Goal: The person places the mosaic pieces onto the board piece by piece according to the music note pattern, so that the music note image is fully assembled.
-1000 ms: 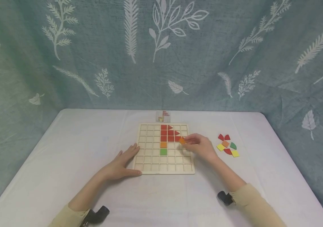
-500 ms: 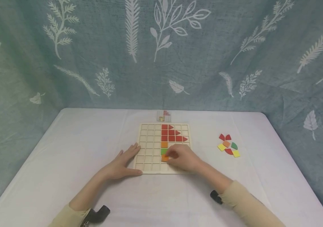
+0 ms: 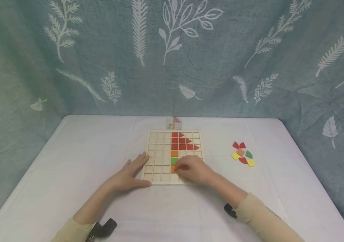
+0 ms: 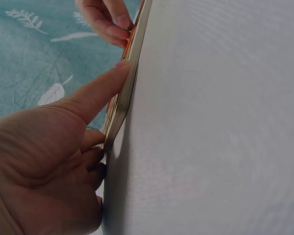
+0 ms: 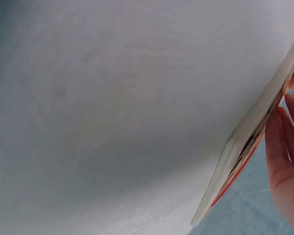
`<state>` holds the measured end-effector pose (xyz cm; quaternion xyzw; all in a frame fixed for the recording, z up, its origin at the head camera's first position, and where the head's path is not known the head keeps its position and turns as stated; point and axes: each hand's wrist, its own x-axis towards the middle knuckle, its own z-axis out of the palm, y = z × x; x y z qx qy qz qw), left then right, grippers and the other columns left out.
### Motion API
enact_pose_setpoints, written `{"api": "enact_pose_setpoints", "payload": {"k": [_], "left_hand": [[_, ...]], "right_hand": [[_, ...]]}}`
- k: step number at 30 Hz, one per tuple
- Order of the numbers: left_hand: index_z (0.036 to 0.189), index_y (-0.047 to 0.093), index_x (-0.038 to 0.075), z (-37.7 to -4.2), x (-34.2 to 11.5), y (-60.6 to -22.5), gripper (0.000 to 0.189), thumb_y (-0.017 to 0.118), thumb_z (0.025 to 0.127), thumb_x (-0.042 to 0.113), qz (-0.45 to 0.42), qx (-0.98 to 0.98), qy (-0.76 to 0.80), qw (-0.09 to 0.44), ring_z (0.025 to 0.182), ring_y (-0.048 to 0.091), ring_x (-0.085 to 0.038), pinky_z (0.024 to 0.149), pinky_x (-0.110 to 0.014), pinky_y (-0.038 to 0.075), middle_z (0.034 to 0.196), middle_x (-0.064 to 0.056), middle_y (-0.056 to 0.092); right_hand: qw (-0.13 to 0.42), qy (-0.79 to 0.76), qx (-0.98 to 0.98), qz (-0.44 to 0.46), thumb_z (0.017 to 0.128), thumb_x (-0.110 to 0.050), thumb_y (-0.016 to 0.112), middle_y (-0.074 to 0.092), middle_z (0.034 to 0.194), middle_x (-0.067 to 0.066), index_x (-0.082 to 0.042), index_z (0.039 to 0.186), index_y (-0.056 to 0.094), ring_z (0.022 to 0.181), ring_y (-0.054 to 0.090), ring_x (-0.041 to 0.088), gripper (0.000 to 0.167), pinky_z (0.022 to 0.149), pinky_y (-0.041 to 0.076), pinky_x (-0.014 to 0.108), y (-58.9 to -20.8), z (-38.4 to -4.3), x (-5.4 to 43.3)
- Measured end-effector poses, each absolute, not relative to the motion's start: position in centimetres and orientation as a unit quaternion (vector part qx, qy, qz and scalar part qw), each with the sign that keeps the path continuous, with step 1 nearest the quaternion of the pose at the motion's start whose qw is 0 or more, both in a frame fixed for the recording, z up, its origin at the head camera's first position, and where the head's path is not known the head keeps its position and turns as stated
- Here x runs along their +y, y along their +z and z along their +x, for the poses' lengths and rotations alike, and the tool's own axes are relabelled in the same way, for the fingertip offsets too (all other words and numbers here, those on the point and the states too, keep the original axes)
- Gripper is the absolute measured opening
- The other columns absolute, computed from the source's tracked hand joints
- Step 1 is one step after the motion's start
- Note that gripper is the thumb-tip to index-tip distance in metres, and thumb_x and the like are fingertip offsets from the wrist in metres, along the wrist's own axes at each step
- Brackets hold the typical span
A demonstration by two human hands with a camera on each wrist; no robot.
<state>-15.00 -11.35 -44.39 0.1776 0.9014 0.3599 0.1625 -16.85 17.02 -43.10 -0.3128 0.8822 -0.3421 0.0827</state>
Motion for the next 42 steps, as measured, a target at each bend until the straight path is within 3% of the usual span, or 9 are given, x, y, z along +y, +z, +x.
{"api": "enact_pose_setpoints", "payload": {"k": [5, 22, 27, 33, 40, 42], "left_hand": [[0.153, 0.026, 0.002, -15.0, -11.3, -44.5, 0.099, 0.079, 0.078, 0.039, 0.179, 0.9, 0.363, 0.163, 0.149, 0.006, -0.028, 0.118, -0.05, -0.005, 0.161, -0.013, 0.015], [0.153, 0.026, 0.002, -15.1, -11.4, -44.6, 0.099, 0.079, 0.078, 0.039, 0.177, 0.903, 0.356, 0.164, 0.149, 0.006, -0.029, 0.118, -0.051, -0.005, 0.161, -0.013, 0.014], [0.153, 0.026, 0.002, -15.1, -11.3, -44.6, 0.099, 0.079, 0.079, 0.039, 0.179, 0.901, 0.36, 0.165, 0.149, 0.005, -0.028, 0.118, -0.05, -0.005, 0.162, -0.013, 0.014], [0.153, 0.026, 0.002, -15.1, -11.4, -44.6, 0.098, 0.079, 0.079, 0.038, 0.181, 0.901, 0.36, 0.163, 0.149, 0.005, -0.028, 0.118, -0.05, -0.005, 0.162, -0.013, 0.014], [0.153, 0.026, 0.001, -15.1, -11.5, -44.7, 0.098, 0.078, 0.08, 0.038, 0.186, 0.901, 0.357, 0.162, 0.149, 0.005, -0.029, 0.118, -0.05, -0.005, 0.162, -0.013, 0.014], [0.153, 0.025, 0.002, -15.1, -11.5, -44.7, 0.098, 0.078, 0.08, 0.038, 0.186, 0.901, 0.356, 0.162, 0.149, 0.005, -0.029, 0.118, -0.05, -0.005, 0.162, -0.013, 0.014]], "right_hand": [[0.106, -0.354, 0.881, -0.294, 0.091, -0.014, 0.069, 0.07, 0.109, -0.011, -0.018, 0.106, 0.076, 0.109, 0.062, 0.01, 0.016, 0.094, 0.052, 0.031, -42.8, -16.6, 17.5], [0.127, -0.387, 0.867, -0.288, 0.094, -0.014, 0.066, 0.068, 0.116, -0.009, -0.018, 0.115, 0.072, 0.113, 0.06, 0.011, 0.022, 0.096, 0.05, 0.033, -43.3, -16.3, 18.4], [0.108, -0.435, 0.872, -0.196, 0.095, -0.022, 0.065, 0.068, 0.118, -0.003, -0.015, 0.117, 0.071, 0.115, 0.059, 0.019, 0.024, 0.096, 0.051, 0.04, -42.7, -16.5, 19.9], [0.038, -0.438, 0.897, -0.053, 0.097, -0.031, 0.061, 0.065, 0.125, 0.009, -0.01, 0.122, 0.067, 0.12, 0.055, 0.029, 0.033, 0.095, 0.048, 0.048, -41.9, -17.6, 24.8], [0.01, -0.41, 0.911, 0.048, 0.099, -0.037, 0.055, 0.062, 0.125, 0.021, -0.002, 0.132, 0.058, 0.107, 0.06, 0.032, 0.047, 0.078, 0.053, 0.024, -41.6, -18.2, 31.9], [0.021, -0.399, 0.914, 0.067, 0.1, -0.038, 0.054, 0.061, 0.125, 0.023, -0.001, 0.131, 0.057, 0.106, 0.058, 0.033, 0.049, 0.08, 0.052, 0.025, -41.7, -18.3, 33.4]]}}
